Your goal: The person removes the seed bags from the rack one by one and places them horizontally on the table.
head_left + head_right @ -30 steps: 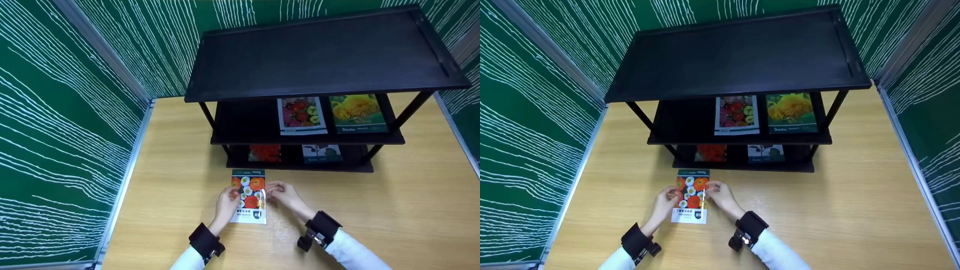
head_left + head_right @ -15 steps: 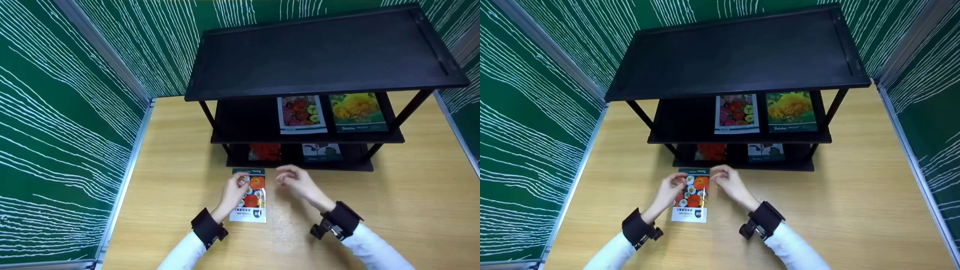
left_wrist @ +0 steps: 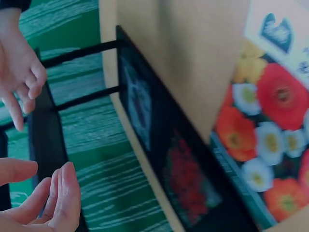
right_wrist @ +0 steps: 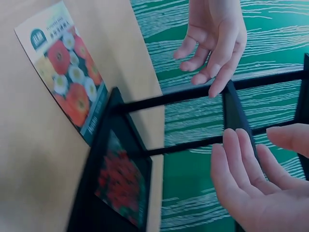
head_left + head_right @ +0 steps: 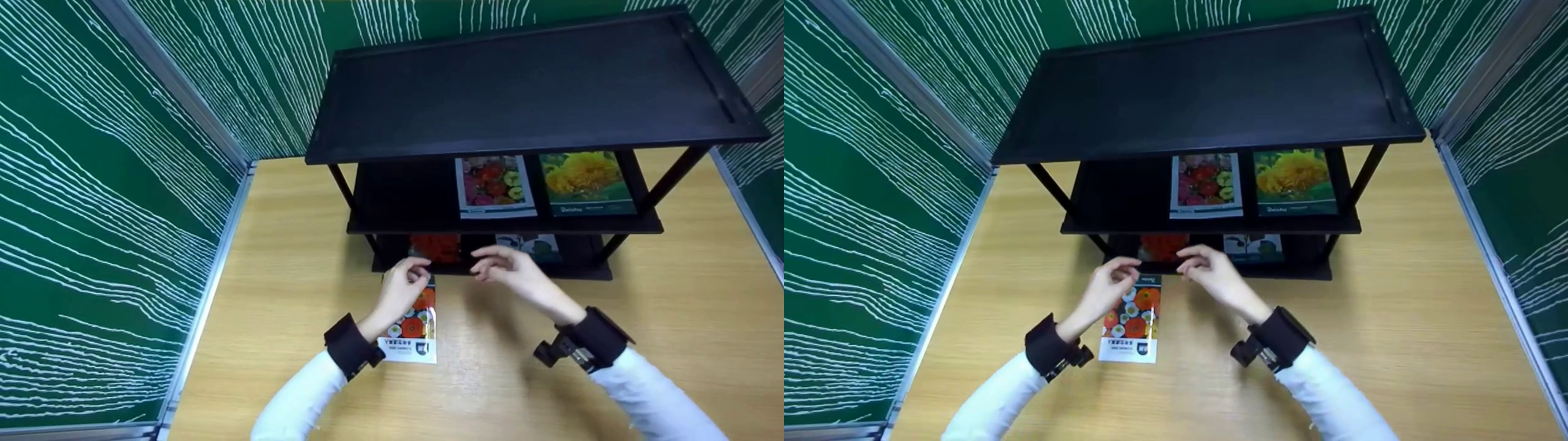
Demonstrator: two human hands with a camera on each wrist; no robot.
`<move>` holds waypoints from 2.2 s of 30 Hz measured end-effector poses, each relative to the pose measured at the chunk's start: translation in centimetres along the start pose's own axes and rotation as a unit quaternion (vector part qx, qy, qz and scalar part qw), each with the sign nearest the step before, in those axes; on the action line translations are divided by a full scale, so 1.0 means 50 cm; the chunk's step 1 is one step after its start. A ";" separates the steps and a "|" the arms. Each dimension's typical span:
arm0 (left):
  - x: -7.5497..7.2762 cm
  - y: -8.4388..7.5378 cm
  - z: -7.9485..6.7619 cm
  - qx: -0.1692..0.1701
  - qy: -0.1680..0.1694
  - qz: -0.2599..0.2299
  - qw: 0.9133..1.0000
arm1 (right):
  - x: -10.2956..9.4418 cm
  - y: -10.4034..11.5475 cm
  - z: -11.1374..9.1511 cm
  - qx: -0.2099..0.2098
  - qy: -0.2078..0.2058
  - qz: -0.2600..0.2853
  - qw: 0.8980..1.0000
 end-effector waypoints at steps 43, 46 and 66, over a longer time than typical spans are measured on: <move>-0.023 -0.164 0.252 -0.026 0.086 0.007 0.996 | -0.193 0.159 0.106 0.004 -0.084 -0.052 0.995; -0.021 -0.164 0.268 -0.043 0.081 -0.004 0.996 | -0.216 0.146 0.129 0.029 -0.092 -0.045 0.994; 0.002 -0.150 0.311 -0.130 0.070 -0.059 0.987 | -0.272 0.110 0.165 0.150 -0.127 0.046 0.979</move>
Point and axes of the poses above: each hand's wrist, its own z-axis towards the middle knuckle, its own x-axis out of the palm, y = z × x, the point moved 4 cm from there along z, towards the middle knuckle, and after that the axes turned 10 degrees about z, right-handed, at the moved point
